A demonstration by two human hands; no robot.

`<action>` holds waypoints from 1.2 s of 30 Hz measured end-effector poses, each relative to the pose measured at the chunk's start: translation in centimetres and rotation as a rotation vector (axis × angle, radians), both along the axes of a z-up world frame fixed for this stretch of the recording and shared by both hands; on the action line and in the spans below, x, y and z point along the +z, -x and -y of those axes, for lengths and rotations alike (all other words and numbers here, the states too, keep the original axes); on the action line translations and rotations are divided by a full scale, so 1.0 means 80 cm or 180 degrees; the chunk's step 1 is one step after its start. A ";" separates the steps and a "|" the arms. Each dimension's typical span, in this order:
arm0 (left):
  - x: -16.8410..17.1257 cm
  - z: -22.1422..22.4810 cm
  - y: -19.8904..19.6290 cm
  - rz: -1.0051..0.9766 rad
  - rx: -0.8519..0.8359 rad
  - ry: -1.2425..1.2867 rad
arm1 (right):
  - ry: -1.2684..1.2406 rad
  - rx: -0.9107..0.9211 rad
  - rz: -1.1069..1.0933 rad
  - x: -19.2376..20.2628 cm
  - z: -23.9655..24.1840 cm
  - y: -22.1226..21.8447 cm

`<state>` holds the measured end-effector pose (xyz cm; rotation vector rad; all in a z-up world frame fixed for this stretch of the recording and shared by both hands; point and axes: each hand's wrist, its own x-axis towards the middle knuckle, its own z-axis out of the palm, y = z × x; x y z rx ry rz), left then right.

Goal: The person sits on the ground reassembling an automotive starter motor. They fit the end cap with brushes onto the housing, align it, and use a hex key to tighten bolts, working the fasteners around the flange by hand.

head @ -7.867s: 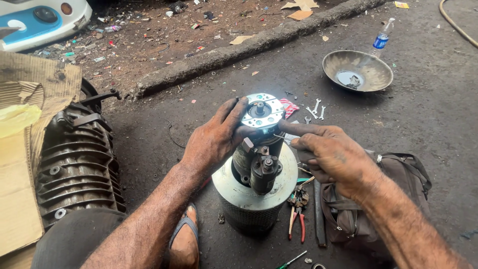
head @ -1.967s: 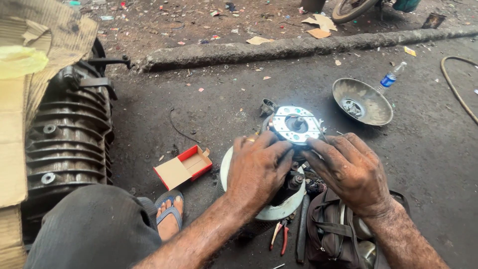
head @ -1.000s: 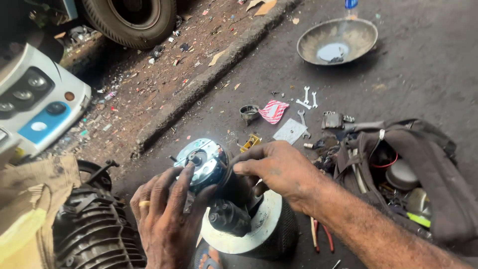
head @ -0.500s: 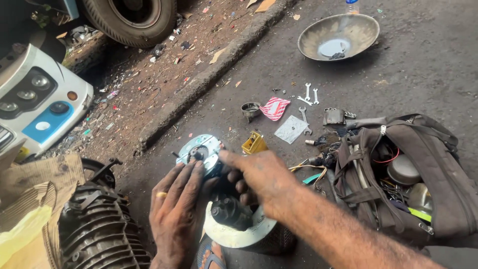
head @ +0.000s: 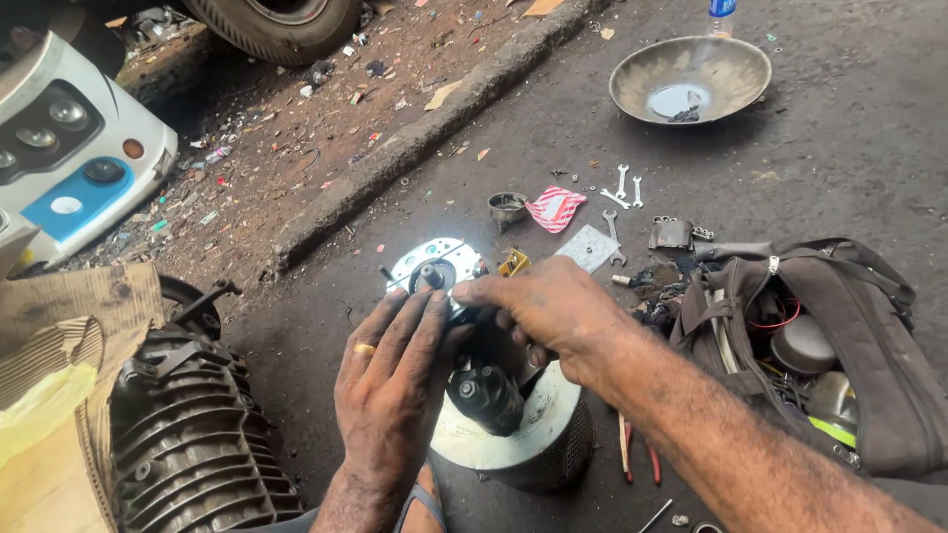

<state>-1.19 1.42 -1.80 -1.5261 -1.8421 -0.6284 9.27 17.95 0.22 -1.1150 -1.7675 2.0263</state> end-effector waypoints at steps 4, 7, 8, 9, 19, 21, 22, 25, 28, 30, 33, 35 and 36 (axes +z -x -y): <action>-0.002 0.001 0.000 -0.0087 0.0016 0.0125 | 0.0197 -0.0116 -0.0093 0.005 -0.002 0.000; -0.001 0.002 0.000 -0.0145 0.0023 0.0234 | 0.0186 -0.0089 -0.0018 0.008 -0.003 -0.001; 0.000 0.003 0.000 -0.0198 0.0044 0.0322 | 0.0142 -0.0068 0.0016 0.008 -0.003 -0.001; -0.002 0.002 0.002 -0.0198 0.0043 0.0326 | 0.0147 -0.0069 0.0016 0.010 -0.001 -0.001; -0.001 0.005 0.009 -0.0176 -0.0095 0.0285 | 0.0153 -0.0096 0.0040 0.010 0.005 -0.007; 0.004 0.009 0.009 -0.0054 -0.0110 0.0269 | 0.0173 -0.0001 0.0018 0.006 0.000 -0.009; 0.006 0.012 0.008 0.0228 -0.0205 0.0183 | 0.0206 0.0053 -0.0021 0.004 -0.003 -0.011; 0.009 0.020 0.006 0.0680 -0.0351 0.0064 | 0.0157 0.0139 0.0038 0.009 -0.010 -0.018; 0.005 0.027 0.010 0.1108 -0.0400 -0.0030 | -0.0005 0.0202 0.0186 0.017 -0.013 -0.026; 0.006 0.031 0.012 0.1364 -0.0391 -0.0101 | -0.0090 0.0246 0.0235 0.024 -0.012 -0.029; 0.011 0.030 0.006 0.1993 -0.0153 -0.0285 | -0.0511 0.0276 0.0632 0.037 -0.006 -0.037; 0.013 0.031 0.004 0.2778 0.0208 -0.0159 | -0.1829 0.0586 0.0715 0.046 0.001 -0.042; 0.006 0.029 0.005 0.2786 0.0206 -0.0203 | -0.1869 0.0600 0.0721 0.042 0.003 -0.042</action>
